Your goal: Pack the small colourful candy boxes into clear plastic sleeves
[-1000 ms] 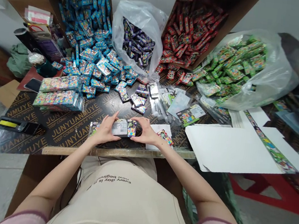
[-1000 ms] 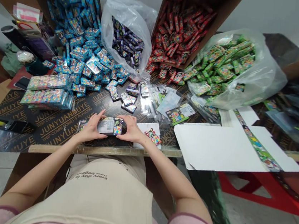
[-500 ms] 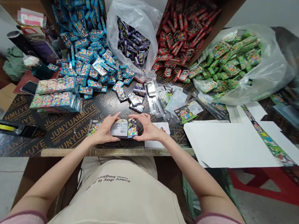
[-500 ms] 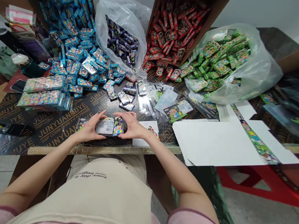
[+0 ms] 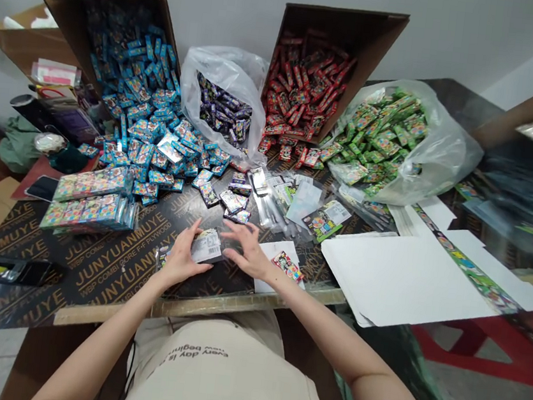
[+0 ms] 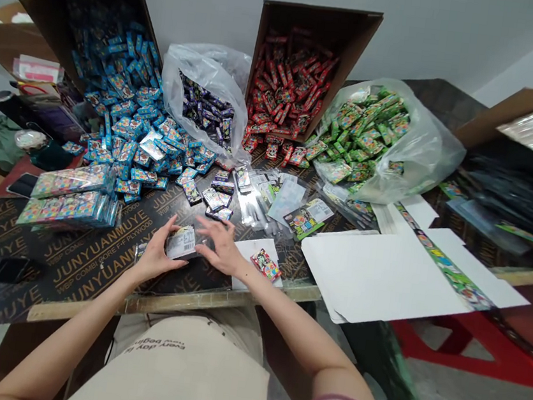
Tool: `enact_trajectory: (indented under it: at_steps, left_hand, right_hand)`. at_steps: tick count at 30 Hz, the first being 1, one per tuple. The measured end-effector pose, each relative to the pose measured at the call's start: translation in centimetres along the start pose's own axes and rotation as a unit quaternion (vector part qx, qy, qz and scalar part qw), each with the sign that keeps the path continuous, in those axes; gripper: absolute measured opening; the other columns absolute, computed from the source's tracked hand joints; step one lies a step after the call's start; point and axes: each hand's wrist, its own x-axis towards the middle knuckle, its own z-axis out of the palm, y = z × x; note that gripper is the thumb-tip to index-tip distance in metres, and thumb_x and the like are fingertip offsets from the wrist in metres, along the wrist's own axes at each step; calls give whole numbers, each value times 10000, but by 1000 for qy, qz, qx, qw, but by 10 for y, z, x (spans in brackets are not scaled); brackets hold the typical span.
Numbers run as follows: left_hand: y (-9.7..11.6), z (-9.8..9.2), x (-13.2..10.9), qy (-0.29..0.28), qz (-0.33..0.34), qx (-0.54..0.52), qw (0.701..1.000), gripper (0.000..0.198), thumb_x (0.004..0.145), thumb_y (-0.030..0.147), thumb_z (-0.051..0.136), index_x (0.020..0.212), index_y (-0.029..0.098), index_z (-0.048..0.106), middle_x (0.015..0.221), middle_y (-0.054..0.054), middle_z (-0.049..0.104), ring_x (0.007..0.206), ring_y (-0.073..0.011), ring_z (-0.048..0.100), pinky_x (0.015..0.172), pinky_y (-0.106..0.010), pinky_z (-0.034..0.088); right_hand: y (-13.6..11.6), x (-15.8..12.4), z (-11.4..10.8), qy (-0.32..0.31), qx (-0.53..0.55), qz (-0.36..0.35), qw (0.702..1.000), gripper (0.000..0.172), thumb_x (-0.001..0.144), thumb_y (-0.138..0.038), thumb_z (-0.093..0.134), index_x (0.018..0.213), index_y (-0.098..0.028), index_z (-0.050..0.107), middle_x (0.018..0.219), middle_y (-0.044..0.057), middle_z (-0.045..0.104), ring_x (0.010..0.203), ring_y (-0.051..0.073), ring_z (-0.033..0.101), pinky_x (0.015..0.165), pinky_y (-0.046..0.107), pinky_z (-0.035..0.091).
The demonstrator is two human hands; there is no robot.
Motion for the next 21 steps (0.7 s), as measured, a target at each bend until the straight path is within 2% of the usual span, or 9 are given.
enact_trajectory:
  at_steps: [3, 4, 6, 9, 11, 15, 18, 21]
  left_hand:
    - [-14, 10, 0, -43, -7, 46, 998, 1114, 584, 344, 815, 1498, 238, 185, 1233, -105, 540, 1150, -301, 507, 1029, -492, 369]
    - [-19, 13, -1, -55, -6, 63, 996, 1080, 587, 358, 812, 1488, 237, 229, 1237, -109, 535, 1152, -306, 501, 1032, -498, 364]
    - [-27, 18, -3, -68, -4, 85, 994, 1002, 607, 391, 800, 1464, 240, 304, 1260, -115, 518, 1173, -313, 482, 1049, -507, 344]
    - [-33, 23, -6, -75, -5, 86, 993, 975, 629, 422, 786, 1464, 255, 311, 1292, -118, 500, 1208, -320, 456, 1069, -516, 321]
    - [-34, 24, -7, -83, -12, 78, 993, 1004, 622, 432, 792, 1474, 275, 285, 1312, -116, 491, 1222, -328, 445, 1075, -528, 312]
    - [-32, 23, -5, -92, -19, 65, 993, 1032, 613, 437, 800, 1483, 279, 268, 1314, -116, 493, 1232, -335, 431, 1078, -533, 304]
    - [-30, 22, -4, -83, -18, 62, 994, 1024, 619, 409, 798, 1484, 265, 270, 1297, -115, 503, 1215, -329, 441, 1074, -528, 309]
    - [-30, 22, -6, -77, -17, 61, 995, 1003, 615, 411, 799, 1474, 272, 299, 1281, -112, 512, 1205, -326, 448, 1068, -520, 321]
  right_hand:
    - [36, 51, -15, 92, -86, 83, 989, 482, 936, -441, 450, 1364, -218, 447, 1197, 98, 660, 1172, 263, 541, 1032, 445, 291]
    - [52, 73, -22, 91, -130, 124, 980, 430, 959, -419, 395, 1309, -198, 509, 1207, 109, 653, 1162, 259, 544, 1015, 422, 315]
    - [84, 120, -35, 28, -185, 179, 966, 417, 991, -363, 291, 1141, -173, 630, 1106, 118, 689, 1055, 244, 594, 937, 372, 378]
    - [125, 176, -46, -5, -214, 211, 954, 350, 957, -318, 402, 987, -112, 683, 974, 178, 705, 969, 277, 615, 878, 372, 401]
    - [144, 198, -47, -10, -236, 227, 945, 303, 891, -316, 544, 1049, -85, 661, 1036, 217, 684, 1039, 320, 586, 913, 406, 381]
    - [162, 214, -39, -12, -264, 238, 935, 513, 800, -326, 672, 1233, -79, 552, 1207, 238, 608, 1138, 360, 520, 967, 473, 338]
    - [162, 209, -37, -17, -270, 229, 935, 442, 807, -342, 649, 1180, -111, 589, 1135, 200, 641, 1095, 345, 535, 961, 488, 340]
    - [151, 190, -45, -12, -274, 209, 939, 343, 822, -351, 612, 1086, -136, 645, 1091, 178, 641, 1071, 326, 544, 953, 480, 359]
